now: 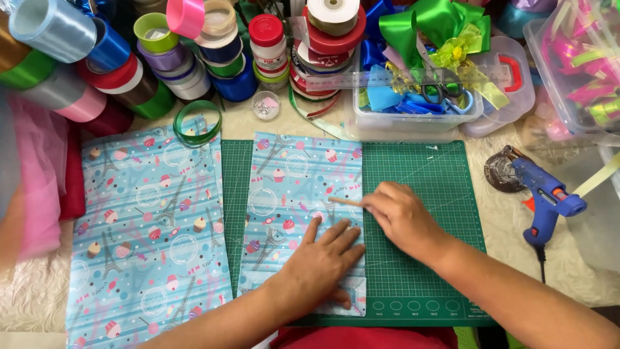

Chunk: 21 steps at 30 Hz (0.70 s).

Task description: Finalizing and organizing patterned paper bags by folding, aligning with a pencil, and stacking them on a cutting mat.

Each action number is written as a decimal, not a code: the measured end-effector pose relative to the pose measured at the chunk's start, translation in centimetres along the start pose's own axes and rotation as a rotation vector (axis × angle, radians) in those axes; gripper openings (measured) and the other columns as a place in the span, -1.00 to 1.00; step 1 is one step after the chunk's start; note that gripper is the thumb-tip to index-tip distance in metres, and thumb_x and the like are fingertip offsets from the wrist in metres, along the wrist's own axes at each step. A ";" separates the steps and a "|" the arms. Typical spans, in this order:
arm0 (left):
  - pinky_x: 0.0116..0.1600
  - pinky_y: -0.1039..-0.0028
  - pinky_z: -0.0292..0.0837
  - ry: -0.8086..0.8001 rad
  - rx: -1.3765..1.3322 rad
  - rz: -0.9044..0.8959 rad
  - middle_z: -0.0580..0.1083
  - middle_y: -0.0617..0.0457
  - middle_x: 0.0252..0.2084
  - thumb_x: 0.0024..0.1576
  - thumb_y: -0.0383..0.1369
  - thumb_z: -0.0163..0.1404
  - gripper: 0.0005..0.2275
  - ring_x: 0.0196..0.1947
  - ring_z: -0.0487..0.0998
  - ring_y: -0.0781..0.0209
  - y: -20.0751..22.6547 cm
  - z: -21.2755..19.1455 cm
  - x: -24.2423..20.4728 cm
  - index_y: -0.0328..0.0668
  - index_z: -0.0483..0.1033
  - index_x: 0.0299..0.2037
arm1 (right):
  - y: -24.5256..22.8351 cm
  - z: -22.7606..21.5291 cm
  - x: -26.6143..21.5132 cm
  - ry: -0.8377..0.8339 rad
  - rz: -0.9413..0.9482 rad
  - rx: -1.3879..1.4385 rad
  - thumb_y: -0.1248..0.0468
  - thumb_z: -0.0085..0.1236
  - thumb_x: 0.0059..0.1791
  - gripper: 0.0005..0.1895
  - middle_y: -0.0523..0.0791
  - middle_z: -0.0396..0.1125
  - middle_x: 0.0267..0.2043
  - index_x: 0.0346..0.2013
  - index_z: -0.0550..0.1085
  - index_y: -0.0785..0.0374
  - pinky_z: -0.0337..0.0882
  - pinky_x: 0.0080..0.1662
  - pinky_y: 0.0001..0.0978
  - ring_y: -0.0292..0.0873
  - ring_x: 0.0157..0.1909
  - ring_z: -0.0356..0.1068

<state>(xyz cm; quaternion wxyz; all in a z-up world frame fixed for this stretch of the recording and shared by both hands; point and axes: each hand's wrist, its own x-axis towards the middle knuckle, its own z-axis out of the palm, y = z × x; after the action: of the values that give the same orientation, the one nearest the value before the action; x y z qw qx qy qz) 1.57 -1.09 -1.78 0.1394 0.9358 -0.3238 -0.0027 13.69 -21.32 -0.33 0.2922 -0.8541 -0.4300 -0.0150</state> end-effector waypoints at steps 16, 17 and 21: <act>0.21 0.12 0.31 0.181 -0.227 0.155 0.48 -0.18 0.21 -0.04 -0.25 0.31 -0.51 0.18 0.43 -0.20 0.6 0.6 -2.9 -0.27 0.52 0.07 | 0.5 1.4 -0.6 0.138 -0.170 -0.296 0.52 0.25 -0.03 -0.81 -0.13 0.14 -0.41 -0.16 0.62 0.28 0.28 -0.32 -0.25 -0.09 -0.36 0.20; 0.22 0.11 0.32 0.185 -0.231 0.160 0.47 -0.19 0.22 -0.06 -0.26 0.33 -0.49 0.19 0.43 -0.20 0.6 0.6 -3.0 -0.29 0.52 0.09 | 1.1 1.6 -0.1 0.141 -0.154 -0.319 0.52 0.24 -0.04 -0.79 -0.12 0.14 -0.41 -0.14 0.62 0.28 0.29 -0.32 -0.24 -0.08 -0.36 0.20; 0.23 0.12 0.33 0.190 -0.224 0.166 0.48 -0.19 0.23 -0.09 -0.25 0.36 -0.44 0.18 0.43 -0.19 0.5 0.8 -3.0 -0.29 0.52 0.11 | 3.1 1.9 2.0 0.153 -0.104 -0.354 0.51 0.19 0.00 -0.80 -0.09 0.13 -0.40 -0.12 0.62 0.29 0.34 -0.28 -0.18 -0.03 -0.34 0.20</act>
<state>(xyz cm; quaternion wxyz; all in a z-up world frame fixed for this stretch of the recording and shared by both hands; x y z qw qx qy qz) -1.14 0.14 -2.69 0.2725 0.8806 -0.3828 0.0612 16.83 -20.35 -2.90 0.1679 -0.8651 -0.4409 -0.1702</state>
